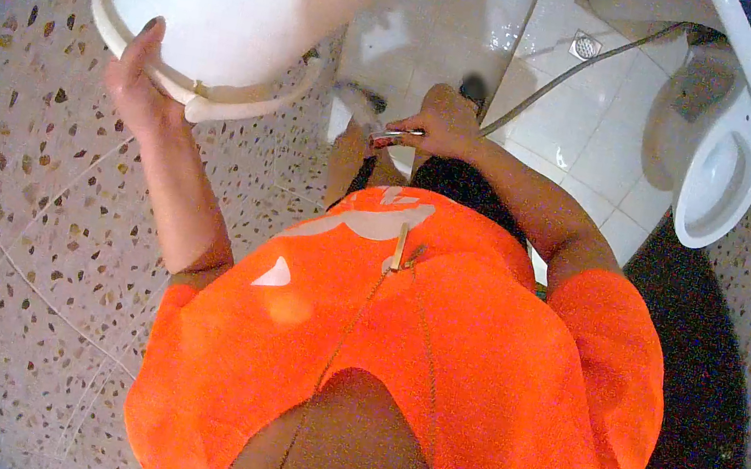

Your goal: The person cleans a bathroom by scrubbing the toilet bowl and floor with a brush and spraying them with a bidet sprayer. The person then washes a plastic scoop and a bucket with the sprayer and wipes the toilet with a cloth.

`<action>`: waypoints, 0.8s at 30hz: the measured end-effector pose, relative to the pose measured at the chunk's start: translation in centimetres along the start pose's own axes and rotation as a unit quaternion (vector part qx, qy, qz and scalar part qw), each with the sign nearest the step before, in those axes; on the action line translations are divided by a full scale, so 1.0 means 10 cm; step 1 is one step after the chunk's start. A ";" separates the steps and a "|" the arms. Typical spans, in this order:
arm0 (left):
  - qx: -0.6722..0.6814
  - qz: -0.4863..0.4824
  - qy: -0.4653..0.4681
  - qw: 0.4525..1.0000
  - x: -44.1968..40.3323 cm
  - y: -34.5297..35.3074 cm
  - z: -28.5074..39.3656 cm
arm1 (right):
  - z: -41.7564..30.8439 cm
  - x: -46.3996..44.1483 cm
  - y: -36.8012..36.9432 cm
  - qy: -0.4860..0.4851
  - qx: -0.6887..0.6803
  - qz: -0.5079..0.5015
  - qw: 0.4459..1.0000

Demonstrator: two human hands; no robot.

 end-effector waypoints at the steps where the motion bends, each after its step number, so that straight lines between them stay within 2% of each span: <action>1: -0.009 -0.011 -0.009 1.000 -0.01 -0.01 -0.03 | -0.02 0.03 -0.09 0.000 0.041 -0.005 0.999; 3: -0.022 -0.024 -0.034 0.999 -0.04 -0.04 -0.09 | -0.01 0.07 -0.18 -0.001 0.087 -0.003 0.996; 6: -0.048 -0.034 -0.006 0.998 -0.07 0.00 -0.01 | 0.12 0.17 -0.29 -0.027 -0.031 0.075 0.996; 8: -0.028 -0.042 0.000 0.999 -0.10 0.08 0.01 | 0.10 0.33 -0.57 -0.040 -0.048 0.203 0.977; 9: -0.017 -0.035 -0.007 0.999 -0.09 0.09 0.02 | 0.08 0.42 -0.64 -0.034 -0.047 0.212 0.976; 11: -0.008 -0.054 -0.013 0.998 -0.16 0.19 0.10 | 0.19 0.54 -0.75 0.068 -0.068 0.175 0.980; 12: -0.002 -0.060 -0.019 0.998 -0.18 0.23 0.16 | 0.20 0.60 -0.76 0.072 -0.069 0.178 0.979; 14: -0.002 -0.054 -0.004 0.999 -0.22 0.35 0.33 | 0.35 0.68 -0.74 0.160 -0.129 0.149 0.967; 16: 0.007 -0.044 0.013 0.999 -0.26 0.41 0.49 | 0.21 0.75 -0.74 0.136 -0.121 0.165 0.969; 18: 0.012 -0.050 0.033 0.998 -0.36 0.47 0.58 | 0.29 0.80 -0.61 0.217 -0.112 0.144 0.959; 20: -0.001 -0.045 0.027 0.999 -0.43 0.50 0.63 | 0.28 0.80 -0.57 0.216 -0.079 0.162 0.960; 24: 0.032 -0.037 0.014 0.999 -0.51 0.58 0.72 | 0.43 0.69 -0.71 0.285 -0.057 0.206 0.935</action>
Point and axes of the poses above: each hand's wrist, its own x-axis away from the middle knuckle, its own y-axis out of the palm, z = x × y, the point moved 8 cm from there along -x, towards the middle knuckle, and after that the axes turned 2 degrees about -x, right-handed, at the moved point
